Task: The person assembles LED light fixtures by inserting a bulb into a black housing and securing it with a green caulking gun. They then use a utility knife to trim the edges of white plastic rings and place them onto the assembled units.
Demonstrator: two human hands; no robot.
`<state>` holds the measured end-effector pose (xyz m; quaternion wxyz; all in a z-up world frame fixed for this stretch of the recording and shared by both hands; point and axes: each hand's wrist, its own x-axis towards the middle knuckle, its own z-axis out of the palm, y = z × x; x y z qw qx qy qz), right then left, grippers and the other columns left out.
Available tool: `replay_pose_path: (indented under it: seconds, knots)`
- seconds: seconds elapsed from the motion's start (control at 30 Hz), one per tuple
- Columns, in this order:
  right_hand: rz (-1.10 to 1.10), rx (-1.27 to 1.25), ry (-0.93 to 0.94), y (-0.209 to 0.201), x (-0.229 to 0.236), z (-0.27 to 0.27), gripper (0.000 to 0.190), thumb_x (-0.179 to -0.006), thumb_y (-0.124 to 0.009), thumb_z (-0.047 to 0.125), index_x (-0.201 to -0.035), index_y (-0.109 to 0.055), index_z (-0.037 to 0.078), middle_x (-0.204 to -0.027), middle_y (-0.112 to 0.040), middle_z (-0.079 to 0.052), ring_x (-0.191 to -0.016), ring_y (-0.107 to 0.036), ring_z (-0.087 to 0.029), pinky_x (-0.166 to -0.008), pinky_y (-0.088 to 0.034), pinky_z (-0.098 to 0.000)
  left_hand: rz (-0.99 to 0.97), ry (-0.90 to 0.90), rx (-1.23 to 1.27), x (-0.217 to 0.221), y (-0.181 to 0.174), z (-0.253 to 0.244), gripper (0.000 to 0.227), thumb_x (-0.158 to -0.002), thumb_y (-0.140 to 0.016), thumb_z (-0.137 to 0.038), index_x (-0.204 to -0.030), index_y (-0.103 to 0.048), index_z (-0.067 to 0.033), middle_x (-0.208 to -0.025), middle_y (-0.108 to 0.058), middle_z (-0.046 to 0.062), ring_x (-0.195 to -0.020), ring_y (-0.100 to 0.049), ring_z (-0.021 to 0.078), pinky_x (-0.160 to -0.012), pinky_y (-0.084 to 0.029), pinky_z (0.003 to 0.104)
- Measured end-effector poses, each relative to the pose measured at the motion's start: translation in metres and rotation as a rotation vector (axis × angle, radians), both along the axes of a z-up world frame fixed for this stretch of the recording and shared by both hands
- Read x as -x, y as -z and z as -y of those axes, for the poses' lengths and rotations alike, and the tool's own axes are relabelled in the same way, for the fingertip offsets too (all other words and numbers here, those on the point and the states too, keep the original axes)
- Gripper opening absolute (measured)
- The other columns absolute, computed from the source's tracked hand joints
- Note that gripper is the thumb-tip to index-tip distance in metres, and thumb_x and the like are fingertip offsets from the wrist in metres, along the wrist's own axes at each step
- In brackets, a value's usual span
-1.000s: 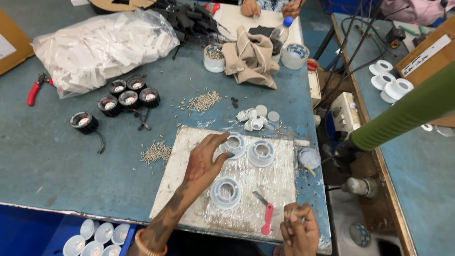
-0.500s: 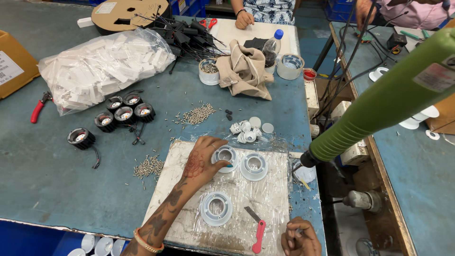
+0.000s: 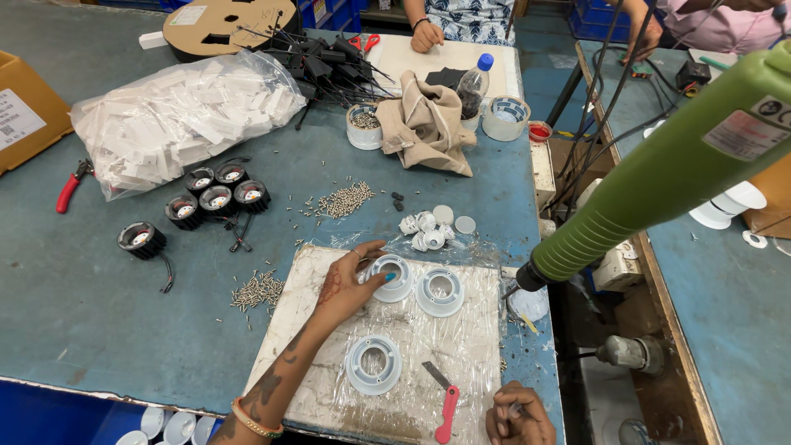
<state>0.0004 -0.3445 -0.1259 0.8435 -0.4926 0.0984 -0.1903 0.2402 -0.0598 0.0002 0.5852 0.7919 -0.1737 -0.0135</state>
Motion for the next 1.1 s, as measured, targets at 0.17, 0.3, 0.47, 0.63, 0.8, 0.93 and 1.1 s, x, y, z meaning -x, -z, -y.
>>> replay_pose_path:
  seconds: [0.17, 0.3, 0.47, 0.63, 0.8, 0.93, 1.1]
  knots:
    - [0.008, 0.032, -0.015, 0.011, 0.001, 0.005, 0.026, -0.078, -0.037, -0.011, -0.09, -0.061, -0.013, -0.075, -0.047, -0.015, -0.047, -0.038, -0.013, -0.032, -0.039, -0.03, -0.02, -0.008, -0.016, -0.001, 0.0, 0.002, 0.061, -0.082, -0.08, -0.013, -0.138, -0.058, -0.007, -0.131, -0.07, 0.013, -0.126, -0.066, 0.0229, -0.113, -0.047, 0.036]
    - [0.091, -0.003, -0.094, 0.027, 0.004, 0.015, 0.025, -0.079, -0.042, -0.01, -0.094, -0.062, -0.013, -0.075, -0.048, -0.015, -0.048, -0.041, -0.014, -0.033, -0.042, -0.0307, -0.081, -0.021, -0.045, -0.007, 0.001, 0.002, 0.064, -0.077, -0.082, -0.012, -0.137, -0.059, -0.007, -0.128, -0.071, 0.013, -0.123, -0.068, 0.0242, -0.112, -0.048, 0.035]
    - [0.267, -0.205, -0.187, 0.044, 0.004, 0.026, 0.022, -0.09, -0.047, -0.005, -0.101, -0.062, -0.016, -0.076, -0.048, -0.012, -0.054, -0.039, -0.014, -0.037, -0.04, -0.0309, -0.216, -0.013, 0.086, -0.016, 0.008, 0.001, 0.066, -0.072, -0.079, -0.005, -0.135, -0.059, -0.0023, -0.124, -0.071, 0.015, -0.124, -0.066, 0.0269, -0.107, -0.051, 0.036]
    - [-0.026, -0.221, 0.003, 0.019, 0.006, 0.012, 0.025, -0.092, -0.044, 0.009, -0.094, -0.06, -0.009, -0.076, -0.049, -0.012, -0.048, -0.034, -0.011, -0.034, -0.033, -0.0288, -0.218, -0.006, 0.102, -0.017, 0.006, 0.0, 0.066, -0.072, -0.078, -0.007, -0.135, -0.059, -0.0029, -0.121, -0.071, 0.015, -0.122, -0.066, 0.0257, -0.11, -0.048, 0.035]
    - [0.078, -0.318, -0.001, 0.012, 0.012, 0.011, 0.017, -0.095, -0.048, 0.01, -0.09, -0.055, -0.004, -0.07, -0.038, -0.005, -0.049, -0.033, -0.012, -0.035, -0.033, -0.0294, -0.16, -0.067, -0.071, -0.025, -0.01, 0.003, 0.055, -0.077, -0.074, -0.012, -0.132, -0.065, -0.0101, -0.122, -0.074, 0.009, -0.12, -0.068, 0.0223, -0.104, -0.052, 0.038]
    - [0.246, -0.407, -0.162, 0.022, 0.011, 0.031, 0.014, -0.096, -0.05, 0.01, -0.084, -0.052, 0.002, -0.072, -0.039, -0.006, -0.051, -0.034, -0.017, -0.038, -0.033, -0.0319, 0.126, -0.142, -0.263, -0.038, -0.031, 0.033, 0.045, -0.079, -0.077, -0.015, -0.123, -0.07, -0.0142, -0.126, -0.068, 0.007, -0.121, -0.062, 0.0277, -0.105, -0.049, 0.039]
    - [0.382, -0.487, -0.374, 0.027, 0.022, 0.066, 0.027, -0.102, -0.049, 0.025, -0.081, -0.048, 0.007, -0.075, -0.037, -0.006, -0.059, -0.033, -0.02, -0.051, -0.032, -0.0391, 0.434, 0.07, -0.337, -0.057, -0.045, 0.098, 0.033, -0.08, -0.077, -0.011, -0.112, -0.072, -0.0117, -0.123, -0.067, 0.009, -0.126, -0.054, 0.0314, -0.108, -0.044, 0.04]
